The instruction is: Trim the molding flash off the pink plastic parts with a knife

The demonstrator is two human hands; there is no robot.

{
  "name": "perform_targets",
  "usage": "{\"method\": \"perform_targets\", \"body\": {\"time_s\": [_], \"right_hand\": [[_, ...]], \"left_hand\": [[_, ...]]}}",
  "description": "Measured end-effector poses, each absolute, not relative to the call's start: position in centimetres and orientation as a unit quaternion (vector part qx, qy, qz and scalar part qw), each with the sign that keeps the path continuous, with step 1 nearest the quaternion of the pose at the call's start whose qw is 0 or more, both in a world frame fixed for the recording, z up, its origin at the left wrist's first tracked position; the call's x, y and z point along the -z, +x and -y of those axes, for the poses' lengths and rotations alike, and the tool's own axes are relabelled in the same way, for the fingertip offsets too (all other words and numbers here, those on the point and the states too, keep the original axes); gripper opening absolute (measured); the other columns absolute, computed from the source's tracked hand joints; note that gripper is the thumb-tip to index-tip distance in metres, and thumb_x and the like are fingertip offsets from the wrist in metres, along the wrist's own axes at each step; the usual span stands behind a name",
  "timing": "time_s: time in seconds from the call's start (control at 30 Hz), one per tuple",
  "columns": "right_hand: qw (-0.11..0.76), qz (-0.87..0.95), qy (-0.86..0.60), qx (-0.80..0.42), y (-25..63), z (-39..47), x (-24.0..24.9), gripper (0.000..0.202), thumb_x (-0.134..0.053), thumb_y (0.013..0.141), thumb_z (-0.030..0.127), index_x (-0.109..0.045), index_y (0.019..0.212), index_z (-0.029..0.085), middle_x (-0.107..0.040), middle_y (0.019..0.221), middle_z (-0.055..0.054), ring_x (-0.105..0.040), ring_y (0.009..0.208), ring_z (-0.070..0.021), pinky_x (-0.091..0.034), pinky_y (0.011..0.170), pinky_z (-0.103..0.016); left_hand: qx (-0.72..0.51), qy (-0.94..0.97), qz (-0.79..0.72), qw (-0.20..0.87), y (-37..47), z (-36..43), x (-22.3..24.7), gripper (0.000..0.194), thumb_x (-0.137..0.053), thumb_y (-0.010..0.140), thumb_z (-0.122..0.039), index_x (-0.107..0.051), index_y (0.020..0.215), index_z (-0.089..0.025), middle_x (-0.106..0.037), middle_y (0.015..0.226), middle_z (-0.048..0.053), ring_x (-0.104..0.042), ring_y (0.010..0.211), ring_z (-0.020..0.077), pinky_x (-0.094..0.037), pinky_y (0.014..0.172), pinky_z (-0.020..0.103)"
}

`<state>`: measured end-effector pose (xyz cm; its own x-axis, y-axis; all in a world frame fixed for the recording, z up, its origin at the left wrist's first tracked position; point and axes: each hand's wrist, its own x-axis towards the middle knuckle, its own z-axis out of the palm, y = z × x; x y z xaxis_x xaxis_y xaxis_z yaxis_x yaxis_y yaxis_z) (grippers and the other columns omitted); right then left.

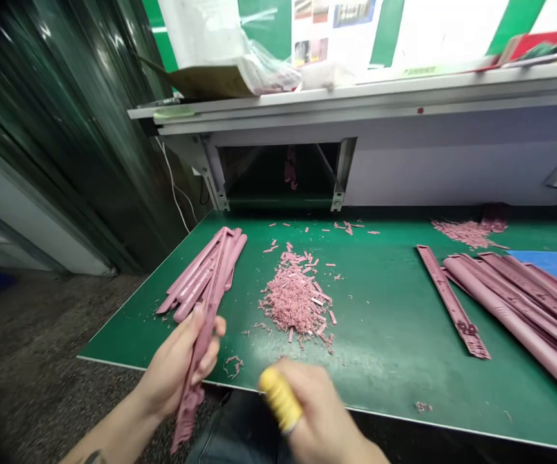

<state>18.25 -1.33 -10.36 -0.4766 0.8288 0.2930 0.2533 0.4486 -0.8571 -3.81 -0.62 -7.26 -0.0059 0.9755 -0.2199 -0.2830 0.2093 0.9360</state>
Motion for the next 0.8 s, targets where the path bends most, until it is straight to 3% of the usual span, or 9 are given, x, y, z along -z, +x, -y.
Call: {"method": "perform_targets", "body": {"time_s": [0.13,0.27,0.47,0.53,0.6,0.67,0.8], "right_hand": [[0.281,0.889,-0.314,-0.177,13.9,2.3,11.3,0.067,-0.036,0.080,0.080,-0.060,0.075,0.017,-0.054,0.063,-0.002,-0.049,0.054,-0.0153,-0.032,0.048,-0.026],[0.278,0.891,-0.351,-0.074,12.9,2.0,11.3,0.069,-0.033,0.077,0.082,-0.052,0.063,0.018,-0.052,0.059,-0.001,-0.045,0.050,-0.0139,-0.024,0.047,-0.027],[0.277,0.928,-0.238,-0.077,14.3,2.6,11.0,0.059,-0.021,0.100,0.048,-0.052,0.060,0.018,-0.052,0.055,-0.001,-0.039,0.046,-0.0122,-0.018,0.046,-0.029],[0.300,0.916,-0.241,-0.110,14.5,2.7,11.1,0.062,-0.018,0.099,0.053,-0.058,0.068,0.018,-0.050,0.056,-0.001,-0.041,0.047,-0.0126,-0.021,0.046,-0.028],[0.320,0.891,-0.290,-0.142,14.3,2.6,11.1,0.068,-0.023,0.091,0.070,-0.061,0.078,0.016,-0.049,0.059,-0.001,-0.043,0.050,-0.0132,-0.024,0.046,-0.027],[0.326,0.877,-0.322,-0.147,13.9,2.3,11.0,0.070,-0.029,0.084,0.078,-0.060,0.074,0.016,-0.049,0.060,-0.001,-0.042,0.050,-0.0129,-0.024,0.046,-0.027],[0.329,0.892,-0.270,-0.150,13.4,2.6,11.6,0.062,-0.027,0.094,0.063,-0.050,0.057,0.018,-0.049,0.054,0.000,-0.036,0.046,-0.0113,-0.020,0.045,-0.029]], "left_hand": [[-0.573,0.239,-0.474,0.625,-1.0,-1.7,7.3,0.031,-0.059,0.083,-0.051,-0.056,0.098,-0.023,-0.053,0.079,-0.004,-0.037,0.041,0.0005,-0.027,0.032,0.010],[-0.580,0.201,-0.460,0.642,-0.1,-2.2,6.9,0.031,-0.067,0.079,-0.044,-0.057,0.100,-0.023,-0.051,0.079,-0.004,-0.039,0.041,0.0004,-0.027,0.030,0.010],[-0.610,0.156,-0.409,0.661,0.0,-2.1,6.3,0.026,-0.064,0.083,-0.040,-0.058,0.097,-0.021,-0.054,0.078,-0.003,-0.044,0.042,0.0016,-0.031,0.029,0.010],[-0.608,0.135,-0.373,0.688,-0.2,-2.3,6.2,0.023,-0.057,0.088,-0.038,-0.057,0.101,-0.019,-0.055,0.076,-0.002,-0.047,0.042,0.0027,-0.034,0.029,0.011],[-0.596,0.115,-0.333,0.722,-0.2,-2.4,6.2,0.026,-0.048,0.093,-0.035,-0.056,0.109,-0.017,-0.057,0.076,-0.002,-0.048,0.042,0.0030,-0.036,0.029,0.011],[-0.580,0.099,-0.296,0.752,-0.1,-2.4,6.2,0.032,-0.040,0.097,-0.033,-0.053,0.119,-0.015,-0.057,0.075,-0.001,-0.048,0.040,0.0023,-0.035,0.028,0.010],[-0.561,0.080,-0.248,0.786,0.3,-2.3,6.2,0.040,-0.032,0.099,-0.034,-0.051,0.126,-0.011,-0.057,0.073,-0.001,-0.044,0.036,0.0001,-0.029,0.025,0.008]]}}
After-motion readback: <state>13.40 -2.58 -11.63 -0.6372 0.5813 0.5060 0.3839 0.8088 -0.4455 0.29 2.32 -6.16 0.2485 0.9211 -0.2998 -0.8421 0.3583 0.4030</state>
